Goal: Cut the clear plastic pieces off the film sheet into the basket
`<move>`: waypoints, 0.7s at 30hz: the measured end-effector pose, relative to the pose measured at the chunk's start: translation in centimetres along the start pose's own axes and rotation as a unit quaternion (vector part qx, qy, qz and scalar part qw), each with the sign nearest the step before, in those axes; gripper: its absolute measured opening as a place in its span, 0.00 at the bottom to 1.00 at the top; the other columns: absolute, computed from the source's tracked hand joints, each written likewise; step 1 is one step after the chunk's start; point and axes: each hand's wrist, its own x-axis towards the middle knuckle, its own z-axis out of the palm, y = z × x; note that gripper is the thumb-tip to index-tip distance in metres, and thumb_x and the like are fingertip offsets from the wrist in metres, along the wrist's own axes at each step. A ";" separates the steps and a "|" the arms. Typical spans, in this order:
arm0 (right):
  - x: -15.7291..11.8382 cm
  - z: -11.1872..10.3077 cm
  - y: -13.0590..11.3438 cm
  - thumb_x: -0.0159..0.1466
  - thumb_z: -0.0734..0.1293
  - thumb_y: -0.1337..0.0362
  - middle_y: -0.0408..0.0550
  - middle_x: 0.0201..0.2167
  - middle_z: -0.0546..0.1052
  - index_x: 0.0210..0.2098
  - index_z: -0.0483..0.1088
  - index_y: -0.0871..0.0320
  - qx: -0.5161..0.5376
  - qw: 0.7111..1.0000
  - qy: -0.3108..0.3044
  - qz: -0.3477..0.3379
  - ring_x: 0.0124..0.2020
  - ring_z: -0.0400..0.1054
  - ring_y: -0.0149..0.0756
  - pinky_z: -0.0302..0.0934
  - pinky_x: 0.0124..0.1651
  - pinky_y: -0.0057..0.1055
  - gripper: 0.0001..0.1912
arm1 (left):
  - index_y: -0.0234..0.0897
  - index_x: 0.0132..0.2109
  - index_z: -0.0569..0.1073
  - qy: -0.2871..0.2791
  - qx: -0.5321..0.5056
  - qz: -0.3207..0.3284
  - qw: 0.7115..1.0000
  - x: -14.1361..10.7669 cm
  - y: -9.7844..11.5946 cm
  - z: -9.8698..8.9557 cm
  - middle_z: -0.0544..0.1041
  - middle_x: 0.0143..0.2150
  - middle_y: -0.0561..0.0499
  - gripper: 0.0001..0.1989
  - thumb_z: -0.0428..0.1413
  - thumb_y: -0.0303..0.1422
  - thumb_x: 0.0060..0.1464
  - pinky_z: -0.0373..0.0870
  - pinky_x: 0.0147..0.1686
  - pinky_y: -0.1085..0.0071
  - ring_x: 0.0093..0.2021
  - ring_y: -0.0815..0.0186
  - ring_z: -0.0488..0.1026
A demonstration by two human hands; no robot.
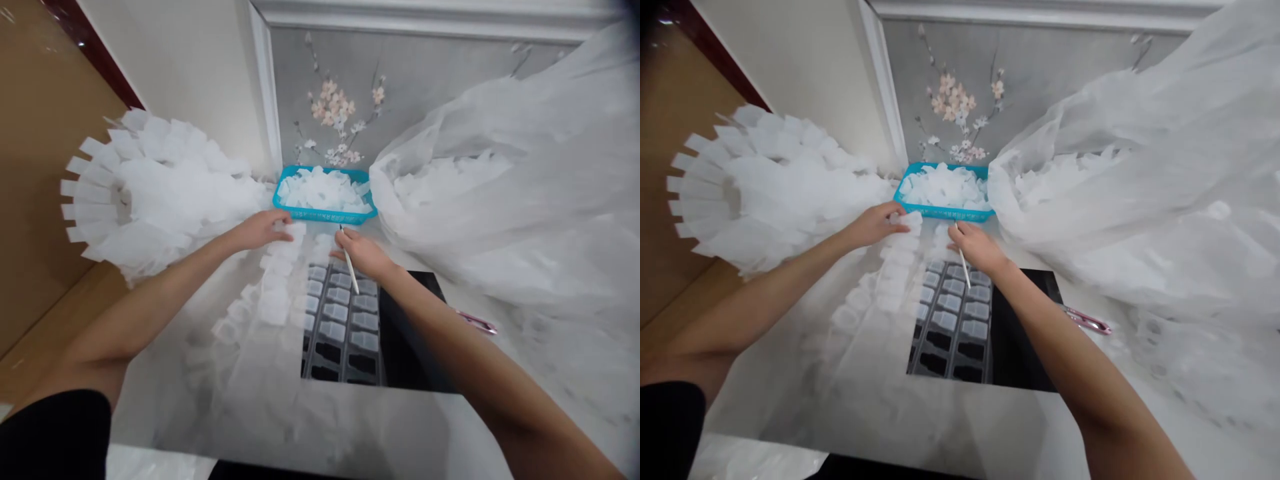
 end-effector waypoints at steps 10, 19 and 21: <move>-1.4 -3.0 -6.0 0.68 0.62 0.61 0.57 0.50 0.73 0.39 0.63 0.55 0.041 0.988 0.151 -0.010 0.60 0.57 0.54 0.56 0.55 0.47 0.05 | 0.42 0.54 0.71 0.133 0.045 -0.079 0.987 -7.2 2.3 1.3 0.75 0.52 0.49 0.19 0.50 0.46 0.62 0.67 0.46 0.67 0.45 0.62 0.74; -16.4 -2.6 -10.1 0.67 0.65 0.58 0.51 0.32 0.71 0.33 0.58 0.54 0.084 0.993 0.051 0.060 0.34 0.66 0.42 0.61 0.36 0.37 0.12 | 0.39 0.36 0.71 -0.032 -0.040 -0.247 0.968 -18.7 2.2 2.8 0.76 0.33 0.54 0.16 0.55 0.48 0.53 0.62 0.33 0.72 0.33 0.64 0.71; -17.4 -2.5 -9.7 0.69 0.63 0.61 0.50 0.32 0.71 0.33 0.59 0.54 0.088 0.993 0.054 0.058 0.34 0.66 0.42 0.61 0.36 0.36 0.09 | 0.38 0.28 0.65 -0.027 -0.032 -0.231 0.972 -18.5 2.8 3.5 0.70 0.25 0.56 0.13 0.53 0.41 0.54 0.59 0.30 0.72 0.29 0.67 0.68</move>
